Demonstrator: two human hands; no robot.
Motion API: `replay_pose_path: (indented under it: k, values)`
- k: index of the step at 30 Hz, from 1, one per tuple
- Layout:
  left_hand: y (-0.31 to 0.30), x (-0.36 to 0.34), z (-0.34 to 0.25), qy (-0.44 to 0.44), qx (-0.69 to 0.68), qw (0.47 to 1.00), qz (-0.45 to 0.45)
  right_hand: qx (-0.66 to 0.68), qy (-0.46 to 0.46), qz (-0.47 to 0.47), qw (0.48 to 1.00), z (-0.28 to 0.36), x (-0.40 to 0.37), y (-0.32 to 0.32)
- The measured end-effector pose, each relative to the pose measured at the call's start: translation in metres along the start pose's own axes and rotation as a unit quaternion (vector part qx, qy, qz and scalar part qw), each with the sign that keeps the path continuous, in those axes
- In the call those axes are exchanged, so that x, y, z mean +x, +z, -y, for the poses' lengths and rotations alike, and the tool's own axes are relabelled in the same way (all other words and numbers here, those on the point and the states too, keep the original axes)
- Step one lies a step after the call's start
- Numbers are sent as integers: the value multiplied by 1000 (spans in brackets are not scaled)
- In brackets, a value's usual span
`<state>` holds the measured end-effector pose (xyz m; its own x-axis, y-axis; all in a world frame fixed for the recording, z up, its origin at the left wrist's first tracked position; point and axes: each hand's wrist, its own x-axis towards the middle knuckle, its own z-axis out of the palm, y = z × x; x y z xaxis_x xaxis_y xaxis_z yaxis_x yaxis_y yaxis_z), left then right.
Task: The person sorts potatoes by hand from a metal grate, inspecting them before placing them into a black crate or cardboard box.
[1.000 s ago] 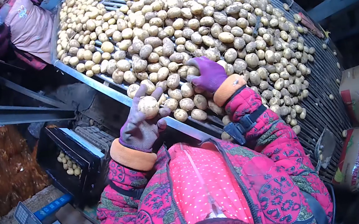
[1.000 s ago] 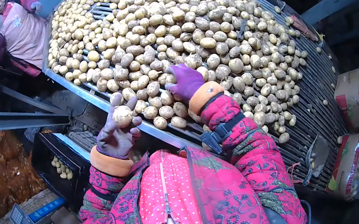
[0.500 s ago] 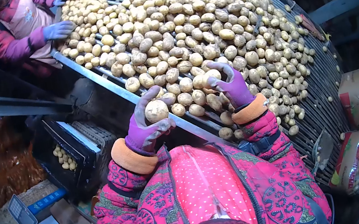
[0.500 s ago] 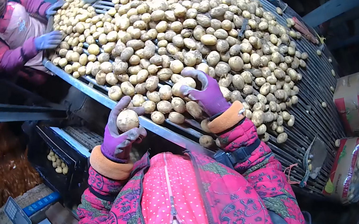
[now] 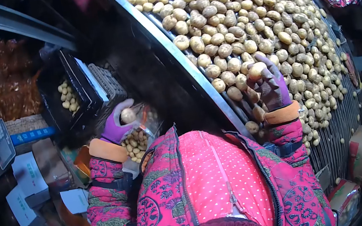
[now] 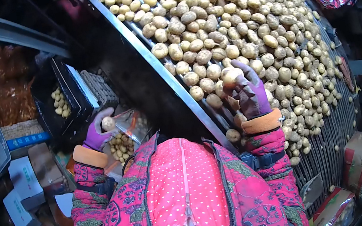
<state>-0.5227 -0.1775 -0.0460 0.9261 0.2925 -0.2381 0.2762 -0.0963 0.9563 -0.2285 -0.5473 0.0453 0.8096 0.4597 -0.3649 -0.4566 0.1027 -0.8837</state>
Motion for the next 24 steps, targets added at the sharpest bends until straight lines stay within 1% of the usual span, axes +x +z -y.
replay_pose_path:
  k: [1,3,4,5,6,7,8,9,10,11,12,13,14,15,16,17,19,20,21,23,24]
  values:
    - [-10,-14,38,3,74,997,-1,14,4,2,1000,2,0,4]
    - [-26,-38,115,-87,172,980,45,51,10,45,998,2,3,9]
    - [-35,-47,148,-107,244,961,70,72,18,64,995,1,7,10]
    - [-32,-51,167,-123,311,937,101,90,25,73,993,-2,8,9]
    - [-20,-49,149,-171,360,911,109,123,10,106,987,1,3,11]
    - [-7,-37,117,-206,409,881,118,87,13,105,991,1,2,8]
    - [-3,-26,108,-167,410,893,83,52,15,104,993,2,1,4]
    - [1,-9,105,-129,406,903,49,115,19,126,985,7,-3,10]
    - [11,18,96,-62,304,950,31,111,15,144,983,10,-8,10]
    - [47,41,39,-101,13,995,7,94,41,139,985,13,-10,10]
    - [80,63,-24,-44,-130,990,38,78,68,135,985,16,-12,10]
    - [101,77,-92,-126,-220,958,130,77,77,121,987,13,-14,14]
    - [128,88,-128,-129,-261,940,176,-9,86,133,987,15,-13,13]
    - [153,103,-140,-137,-282,923,223,-94,96,134,982,17,-14,9]
    - [177,113,-150,-124,-323,894,284,-168,-6,175,970,11,-14,9]
    - [197,119,-158,-116,-360,860,343,-241,-103,211,942,5,-16,7]
    - [212,126,-164,-202,-307,863,346,-212,-111,124,963,10,-44,6]
    - [217,130,-152,-222,-314,857,342,-256,-152,63,953,10,-47,-24]
    - [220,128,-150,-229,-350,844,336,-300,-187,-3,936,9,-51,-53]
    - [220,125,-141,-194,-350,864,305,-198,-139,-164,956,34,-89,-98]
    - [218,127,-138,-206,-343,873,280,-135,-125,-243,952,46,-109,-120]
